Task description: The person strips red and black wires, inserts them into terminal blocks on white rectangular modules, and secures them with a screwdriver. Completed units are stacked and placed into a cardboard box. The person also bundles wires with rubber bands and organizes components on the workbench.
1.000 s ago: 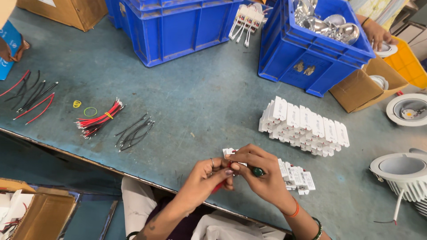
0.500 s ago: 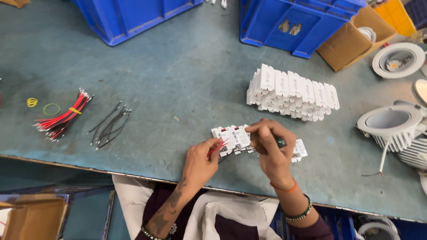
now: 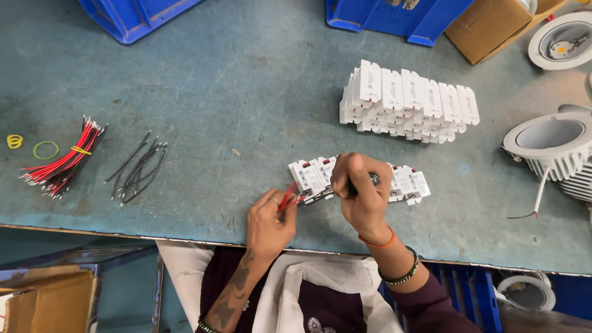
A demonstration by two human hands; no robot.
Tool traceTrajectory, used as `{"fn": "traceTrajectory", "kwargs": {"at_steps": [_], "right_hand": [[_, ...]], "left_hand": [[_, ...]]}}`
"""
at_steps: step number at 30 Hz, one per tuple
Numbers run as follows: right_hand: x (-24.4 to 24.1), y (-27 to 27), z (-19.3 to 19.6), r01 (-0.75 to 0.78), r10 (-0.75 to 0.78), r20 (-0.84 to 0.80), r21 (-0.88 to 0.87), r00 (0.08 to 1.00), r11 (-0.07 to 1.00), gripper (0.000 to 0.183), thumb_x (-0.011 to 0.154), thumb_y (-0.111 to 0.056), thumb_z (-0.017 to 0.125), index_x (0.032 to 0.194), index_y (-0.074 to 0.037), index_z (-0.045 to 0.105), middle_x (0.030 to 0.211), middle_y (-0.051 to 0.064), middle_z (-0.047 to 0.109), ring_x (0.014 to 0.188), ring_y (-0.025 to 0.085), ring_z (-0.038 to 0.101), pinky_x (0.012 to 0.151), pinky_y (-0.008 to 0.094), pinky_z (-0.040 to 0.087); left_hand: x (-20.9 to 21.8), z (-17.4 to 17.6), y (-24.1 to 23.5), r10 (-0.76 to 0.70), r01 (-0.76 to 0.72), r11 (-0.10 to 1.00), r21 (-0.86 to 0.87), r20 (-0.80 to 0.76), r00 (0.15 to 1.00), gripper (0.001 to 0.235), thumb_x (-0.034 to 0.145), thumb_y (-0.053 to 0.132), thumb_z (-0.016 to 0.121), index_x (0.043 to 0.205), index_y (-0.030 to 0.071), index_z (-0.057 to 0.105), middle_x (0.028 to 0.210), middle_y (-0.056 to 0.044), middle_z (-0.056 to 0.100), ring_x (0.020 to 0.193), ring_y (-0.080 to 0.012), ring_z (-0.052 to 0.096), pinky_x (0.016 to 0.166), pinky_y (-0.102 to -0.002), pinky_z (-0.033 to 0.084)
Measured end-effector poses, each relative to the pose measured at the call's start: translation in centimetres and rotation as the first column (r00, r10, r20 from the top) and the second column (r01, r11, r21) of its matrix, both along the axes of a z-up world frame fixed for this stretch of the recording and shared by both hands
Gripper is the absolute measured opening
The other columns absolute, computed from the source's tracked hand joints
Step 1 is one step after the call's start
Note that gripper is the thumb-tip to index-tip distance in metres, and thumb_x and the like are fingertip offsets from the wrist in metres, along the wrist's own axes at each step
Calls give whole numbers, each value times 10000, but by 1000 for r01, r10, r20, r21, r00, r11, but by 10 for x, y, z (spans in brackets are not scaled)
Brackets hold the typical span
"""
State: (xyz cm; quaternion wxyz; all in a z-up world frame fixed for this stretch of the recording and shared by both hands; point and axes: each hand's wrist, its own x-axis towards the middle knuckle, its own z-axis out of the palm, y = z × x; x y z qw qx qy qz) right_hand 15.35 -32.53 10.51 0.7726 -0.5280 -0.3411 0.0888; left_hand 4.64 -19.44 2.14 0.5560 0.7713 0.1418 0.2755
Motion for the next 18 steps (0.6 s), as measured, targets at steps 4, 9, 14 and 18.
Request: {"fn": "traceTrajectory", "kwargs": {"at_steps": [4,9,14,18], "right_hand": [[-1,0,1,0,-11,97,113,995,994,472,1131,-213,485,717,11,522,634,104,519,587,155,422,538,311,346],[4,7,-3,-17,9,136,57,991,998,486,1140,-205,447,705,7,502,620,109,526,582,145,414,558,305,336],[6,10,-6,-20,14,135,45,991,999,507,1145,-217,438,693,-2,520,623,112,537,565,144,416,554,298,331],[6,8,-7,-22,16,161,36,987,999,518,1139,-225,446,680,6,519,613,115,535,549,150,419,537,302,328]], "left_hand": [[1,0,0,19,-17,998,58,-22,1000,64,887,56,695,903,-1,670,833,-116,673,642,-284,685,557,-360,529],[1,-1,-1,17,-8,989,149,-57,998,83,875,54,705,865,1,642,831,-125,658,619,-323,645,545,-394,499],[0,-3,-1,25,-19,983,180,-29,999,81,857,41,706,872,-2,638,834,-130,657,628,-337,643,548,-409,490],[1,-7,-2,30,-27,986,167,-16,999,92,866,44,722,857,8,638,824,-119,662,632,-322,656,542,-399,498]]}}
